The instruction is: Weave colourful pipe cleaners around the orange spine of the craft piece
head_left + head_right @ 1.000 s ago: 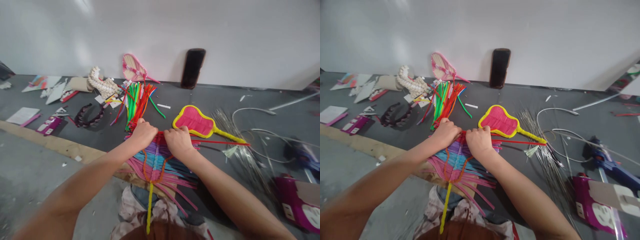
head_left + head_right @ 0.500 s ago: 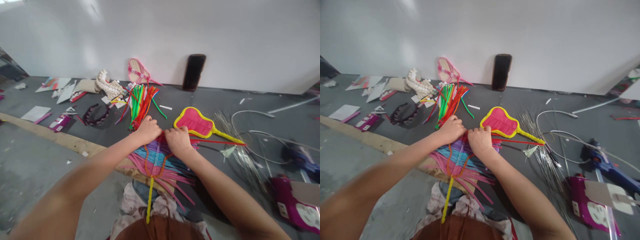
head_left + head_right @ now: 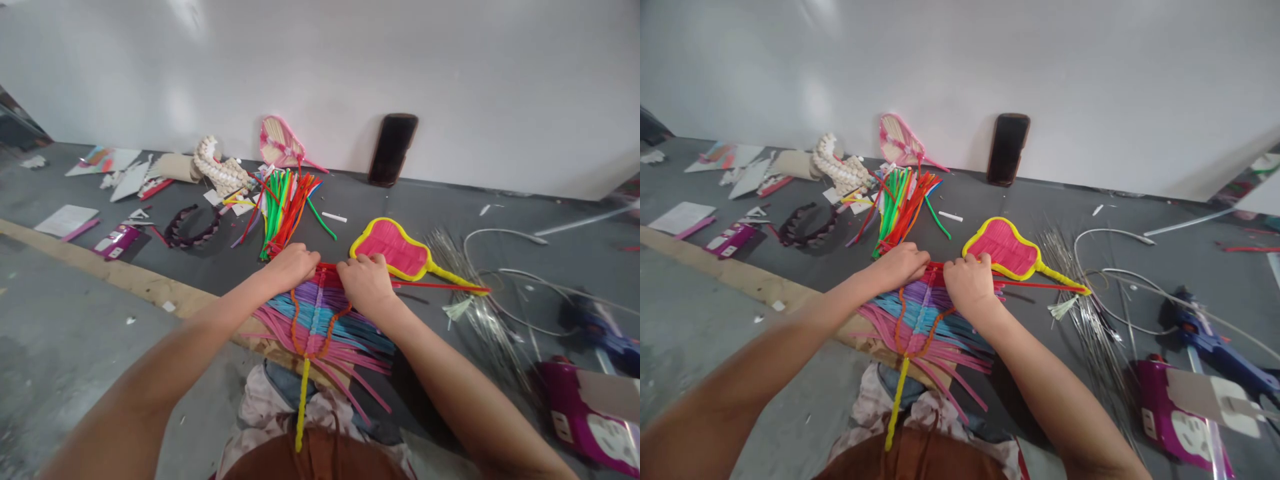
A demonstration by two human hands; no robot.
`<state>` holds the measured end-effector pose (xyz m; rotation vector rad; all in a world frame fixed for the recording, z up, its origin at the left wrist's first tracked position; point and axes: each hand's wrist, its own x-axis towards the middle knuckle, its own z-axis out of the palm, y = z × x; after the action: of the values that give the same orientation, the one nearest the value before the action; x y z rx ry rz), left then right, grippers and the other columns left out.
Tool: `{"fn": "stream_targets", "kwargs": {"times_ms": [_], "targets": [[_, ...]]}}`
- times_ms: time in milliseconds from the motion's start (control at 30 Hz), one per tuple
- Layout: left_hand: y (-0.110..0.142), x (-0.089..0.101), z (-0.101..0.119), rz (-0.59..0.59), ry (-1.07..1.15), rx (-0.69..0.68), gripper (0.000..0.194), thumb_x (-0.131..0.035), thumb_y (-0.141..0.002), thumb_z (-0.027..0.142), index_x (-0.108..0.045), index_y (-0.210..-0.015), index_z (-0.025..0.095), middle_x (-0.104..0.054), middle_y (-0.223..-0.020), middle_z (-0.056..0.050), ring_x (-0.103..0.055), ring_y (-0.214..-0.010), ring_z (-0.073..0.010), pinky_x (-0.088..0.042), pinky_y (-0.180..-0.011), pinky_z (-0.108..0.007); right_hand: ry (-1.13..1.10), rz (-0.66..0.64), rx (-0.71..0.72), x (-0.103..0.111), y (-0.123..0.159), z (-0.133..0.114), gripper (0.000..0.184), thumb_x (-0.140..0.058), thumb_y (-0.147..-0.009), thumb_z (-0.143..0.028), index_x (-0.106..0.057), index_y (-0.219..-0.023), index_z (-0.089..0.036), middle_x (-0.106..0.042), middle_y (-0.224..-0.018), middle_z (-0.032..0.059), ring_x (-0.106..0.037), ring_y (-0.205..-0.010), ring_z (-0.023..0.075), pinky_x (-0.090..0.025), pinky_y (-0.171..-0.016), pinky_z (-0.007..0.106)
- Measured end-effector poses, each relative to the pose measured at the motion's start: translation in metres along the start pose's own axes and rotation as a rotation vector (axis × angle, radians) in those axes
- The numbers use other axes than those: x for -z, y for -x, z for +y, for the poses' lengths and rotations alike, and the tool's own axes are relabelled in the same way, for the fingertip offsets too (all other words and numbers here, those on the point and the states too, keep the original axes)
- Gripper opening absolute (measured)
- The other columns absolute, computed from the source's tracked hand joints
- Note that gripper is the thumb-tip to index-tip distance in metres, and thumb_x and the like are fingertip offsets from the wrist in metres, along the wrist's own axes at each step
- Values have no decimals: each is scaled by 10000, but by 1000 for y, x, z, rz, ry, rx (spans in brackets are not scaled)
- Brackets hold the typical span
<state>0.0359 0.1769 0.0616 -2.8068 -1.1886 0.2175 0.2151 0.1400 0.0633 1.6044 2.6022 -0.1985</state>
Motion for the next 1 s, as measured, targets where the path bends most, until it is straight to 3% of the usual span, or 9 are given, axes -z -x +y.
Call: {"fn": "stream_targets", "kwargs": {"times_ms": [167,367,733,1000], "targets": [[9,-1,-1,5,99,43,186,-463,-923,170,-636,-867,130,-646,-731,-64,-601,-758,-194,-437,-671,-277,8,5,-11,-3,0,-1,300,-375,-910,-92,-663,-975,-143,-723,-952,158,-633,-962,294,-339,-818,445],[12,-7,-2,8,196,117,108,-586,-890,264,-637,-871,171,-664,-779,-39,-605,-812,-193,-445,-689,-275,51,-1,-12,3,0,-2,266,-396,-912,-97,-650,-960,-161,-733,-907,142,-647,-939,284,-318,-867,487],[18,-16,7,113,206,202,208,-360,-969,205,-538,-1013,106,-644,-783,-82,-614,-767,-230,-428,-715,-334,95,-50,87,12,-16,-13,279,-369,-940,-122,-615,-1065,-159,-736,-947,140,-651,-967,269,-340,-885,460],[22,-16,12,207,238,292,159,-423,-923,140,-552,-1014,122,-667,-823,-85,-625,-796,-235,-429,-745,-348,36,-128,44,32,-40,-17,241,-465,-919,-280,-698,-939,-221,-744,-959,87,-667,-951,253,-366,-870,429]]}}
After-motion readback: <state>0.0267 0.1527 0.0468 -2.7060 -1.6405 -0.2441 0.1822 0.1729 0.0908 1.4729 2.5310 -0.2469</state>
